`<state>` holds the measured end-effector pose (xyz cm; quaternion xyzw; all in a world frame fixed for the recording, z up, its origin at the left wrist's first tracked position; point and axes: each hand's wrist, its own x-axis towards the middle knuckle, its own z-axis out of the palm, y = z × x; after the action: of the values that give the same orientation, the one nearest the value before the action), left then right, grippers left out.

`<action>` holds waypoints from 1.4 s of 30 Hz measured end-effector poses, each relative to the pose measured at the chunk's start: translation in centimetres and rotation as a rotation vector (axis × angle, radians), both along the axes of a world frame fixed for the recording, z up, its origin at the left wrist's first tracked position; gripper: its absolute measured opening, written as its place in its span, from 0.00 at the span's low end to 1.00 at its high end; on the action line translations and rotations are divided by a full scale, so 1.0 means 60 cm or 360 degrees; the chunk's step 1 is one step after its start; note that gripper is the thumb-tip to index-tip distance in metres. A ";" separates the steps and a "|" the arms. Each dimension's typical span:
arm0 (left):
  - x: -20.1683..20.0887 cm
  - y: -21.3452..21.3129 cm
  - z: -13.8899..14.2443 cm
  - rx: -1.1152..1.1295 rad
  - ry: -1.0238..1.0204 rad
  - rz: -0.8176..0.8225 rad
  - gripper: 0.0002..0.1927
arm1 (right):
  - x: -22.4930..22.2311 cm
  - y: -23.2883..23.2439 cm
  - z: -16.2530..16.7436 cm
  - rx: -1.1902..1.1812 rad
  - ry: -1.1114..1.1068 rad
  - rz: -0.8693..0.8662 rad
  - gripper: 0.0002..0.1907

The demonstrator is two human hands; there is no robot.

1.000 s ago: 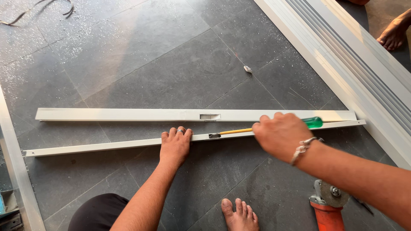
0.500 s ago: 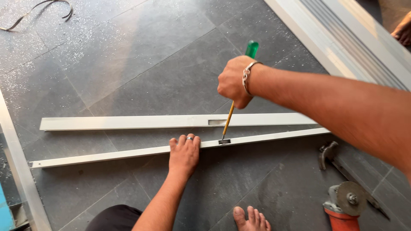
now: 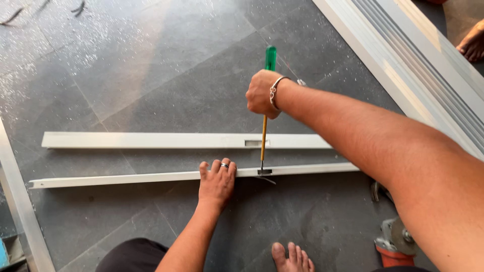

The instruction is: The person uses an angle grinder to cut rectangular slots into long white aluminum profiles. They then use a screwdriver to pry out the cut sections and stack the finished pieces with others on the floor.

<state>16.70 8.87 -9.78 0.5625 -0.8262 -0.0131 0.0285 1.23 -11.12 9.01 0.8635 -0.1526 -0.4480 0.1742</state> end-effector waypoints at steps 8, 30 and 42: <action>0.013 -0.059 0.023 0.0558 -0.0003 -0.0093 0.17 | -0.093 -0.054 0.009 -0.0353 -0.0315 -0.0446 0.10; -0.020 -0.019 0.018 0.0648 -0.0009 0.0193 0.48 | -0.053 0.200 -0.218 0.0425 -0.1521 -0.2263 0.21; -0.020 -0.018 0.016 0.0595 0.0055 0.0185 0.50 | -0.131 0.182 -0.238 0.0697 -0.1211 -0.2366 0.27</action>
<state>15.47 7.77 -8.79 0.6045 -0.7749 -0.1743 -0.0615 -6.64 -0.21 -5.28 0.6451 -0.6362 -0.1455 -0.3975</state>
